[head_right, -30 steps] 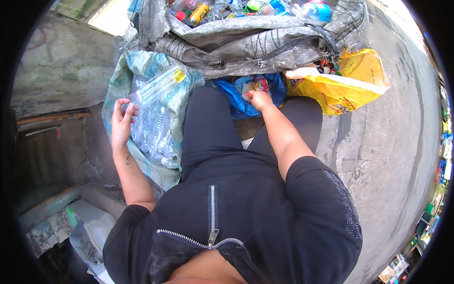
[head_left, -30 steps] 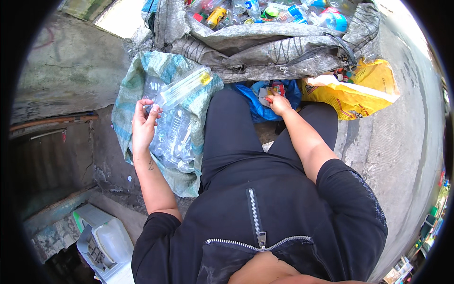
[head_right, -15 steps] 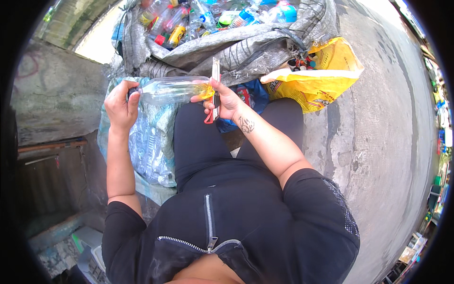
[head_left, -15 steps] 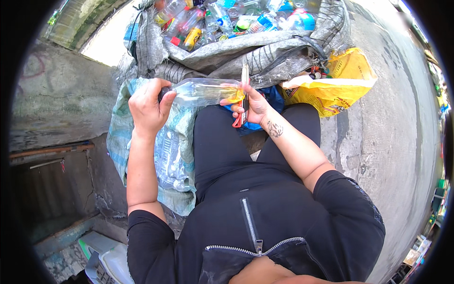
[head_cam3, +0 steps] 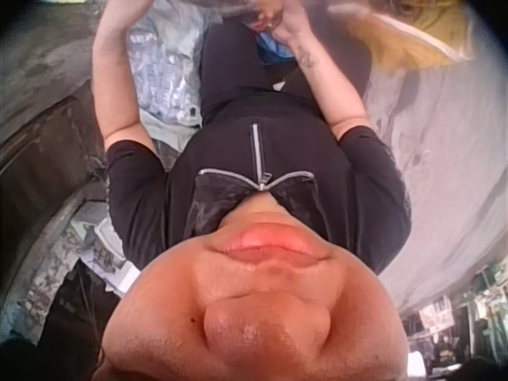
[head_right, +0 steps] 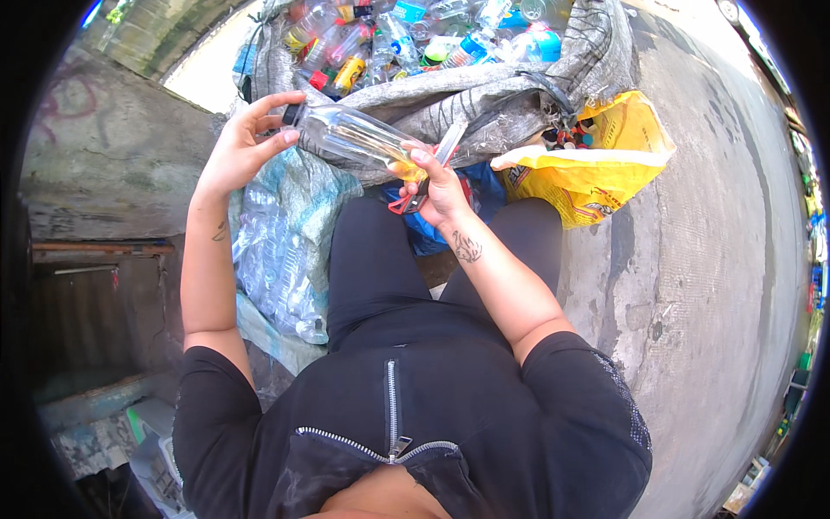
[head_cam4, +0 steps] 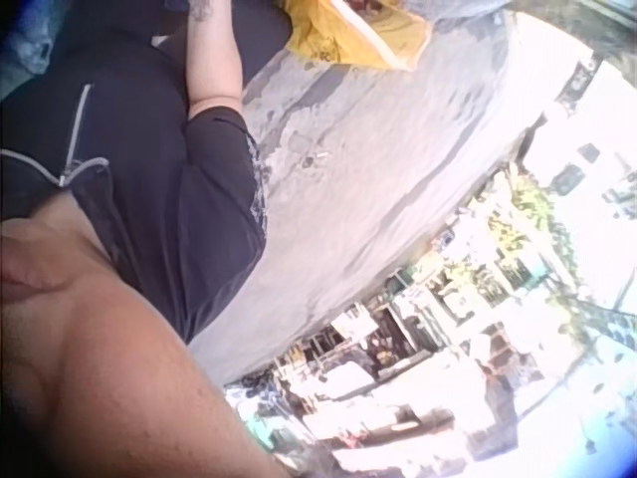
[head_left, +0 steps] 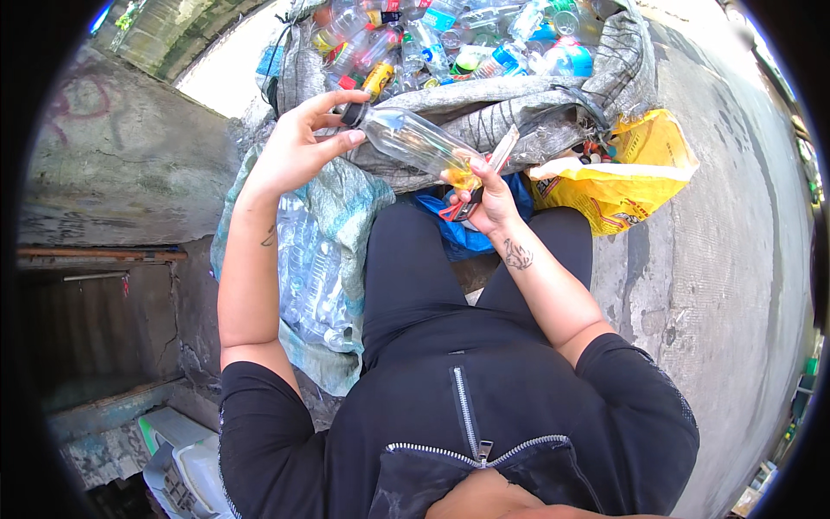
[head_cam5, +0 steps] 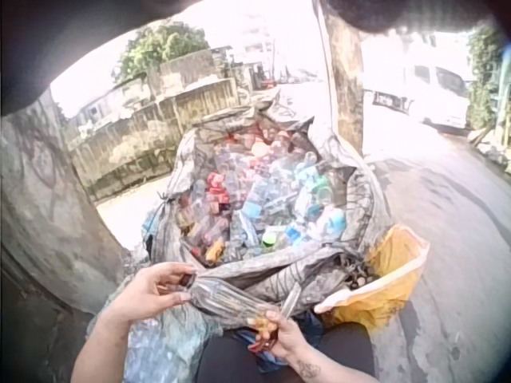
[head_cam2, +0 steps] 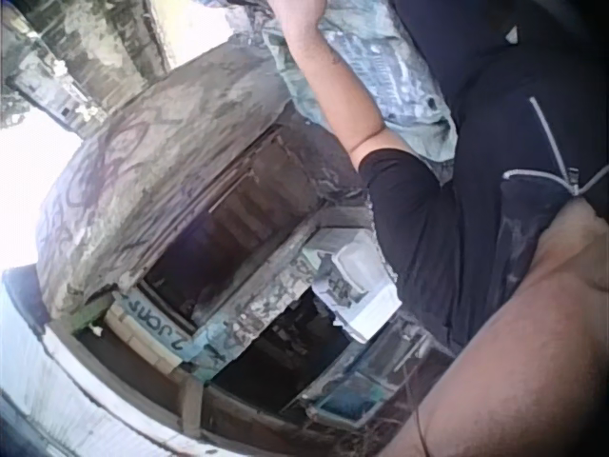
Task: The person uses a knife to peel labels off various plastic bottles and places the cleaned bottles into a green sack. The person handles multiple bottles one at a time, removing labels and stacking them in the sack.
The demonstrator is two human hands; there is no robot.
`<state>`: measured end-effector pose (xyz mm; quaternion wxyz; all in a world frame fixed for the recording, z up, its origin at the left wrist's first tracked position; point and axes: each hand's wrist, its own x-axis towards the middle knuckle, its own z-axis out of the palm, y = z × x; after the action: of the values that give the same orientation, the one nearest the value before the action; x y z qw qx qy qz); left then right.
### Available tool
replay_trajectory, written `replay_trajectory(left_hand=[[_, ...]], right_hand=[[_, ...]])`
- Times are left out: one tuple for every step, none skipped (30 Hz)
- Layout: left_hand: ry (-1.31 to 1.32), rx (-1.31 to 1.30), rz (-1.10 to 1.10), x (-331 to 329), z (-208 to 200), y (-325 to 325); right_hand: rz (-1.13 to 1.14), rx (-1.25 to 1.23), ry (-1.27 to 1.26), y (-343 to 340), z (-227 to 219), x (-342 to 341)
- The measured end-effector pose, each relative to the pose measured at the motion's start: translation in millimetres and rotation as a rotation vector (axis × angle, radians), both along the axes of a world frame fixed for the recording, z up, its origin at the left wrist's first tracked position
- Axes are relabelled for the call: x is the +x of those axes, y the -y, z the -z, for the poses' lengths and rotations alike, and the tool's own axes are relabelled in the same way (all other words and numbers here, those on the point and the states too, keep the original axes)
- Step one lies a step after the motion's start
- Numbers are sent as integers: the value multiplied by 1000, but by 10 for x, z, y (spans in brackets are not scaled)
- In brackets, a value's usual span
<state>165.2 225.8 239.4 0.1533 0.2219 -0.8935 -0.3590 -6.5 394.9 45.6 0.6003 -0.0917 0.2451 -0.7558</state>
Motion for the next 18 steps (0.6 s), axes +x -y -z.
replay_trajectory(left_hand=[[-104, 1, 156, 17, 11, 37], [-19, 83, 70, 27, 3, 60], [66, 166, -15, 25, -19, 66], [150, 250, -98, 6, -34, 58], [132, 214, -121, -20, -37, 31], [113, 178, -143, -50, -28, -9], [94, 139, -163, -93, -24, -29], [-61, -150, 108, -106, 26, -17], [23, -4, 15, -125, -5, -24], [112, 147, -75, -155, -86, -101], [203, 296, -166, -204, -155, -159], [239, 256, -216, -278, -191, -187], [218, 168, -122, -315, -188, -220], [197, 82, -27, -348, -163, -253], [175, -4, 69, -391, -124, -272], [181, -16, 110, -482, -93, -264], [230, -11, 61, -568, -116, -247], [279, -7, 13, -657, -184, -231]], right_hand=[[-7, -18, -13, -20, 25, -46], [-27, -24, -41, -40, 50, -80], [-25, -28, -40, -42, 77, -87], [-20, -30, -39, -58, 85, -98], [-15, -32, -38, -76, 95, -108], [-14, -25, -24, -98, 106, -114], [-14, -21, -20, -117, 122, -130], [-13, -18, -16, -137, 145, -146], [-12, -14, -12, -149, 166, -171], [-9, -20, 9, -171, 169, -187], [13, -13, 28, -200, 168, -209], [37, -7, 48, -228, 165, -229], [57, -2, 69, -255, 146, -242], [52, -8, 58, -273, 151, -272], [49, -19, 70, -291, 168, -287], [50, -23, 83, -331, 208, -289], [52, -26, 96, -370, 244, -295], [46, -56, 106, -376, 276, -344]])
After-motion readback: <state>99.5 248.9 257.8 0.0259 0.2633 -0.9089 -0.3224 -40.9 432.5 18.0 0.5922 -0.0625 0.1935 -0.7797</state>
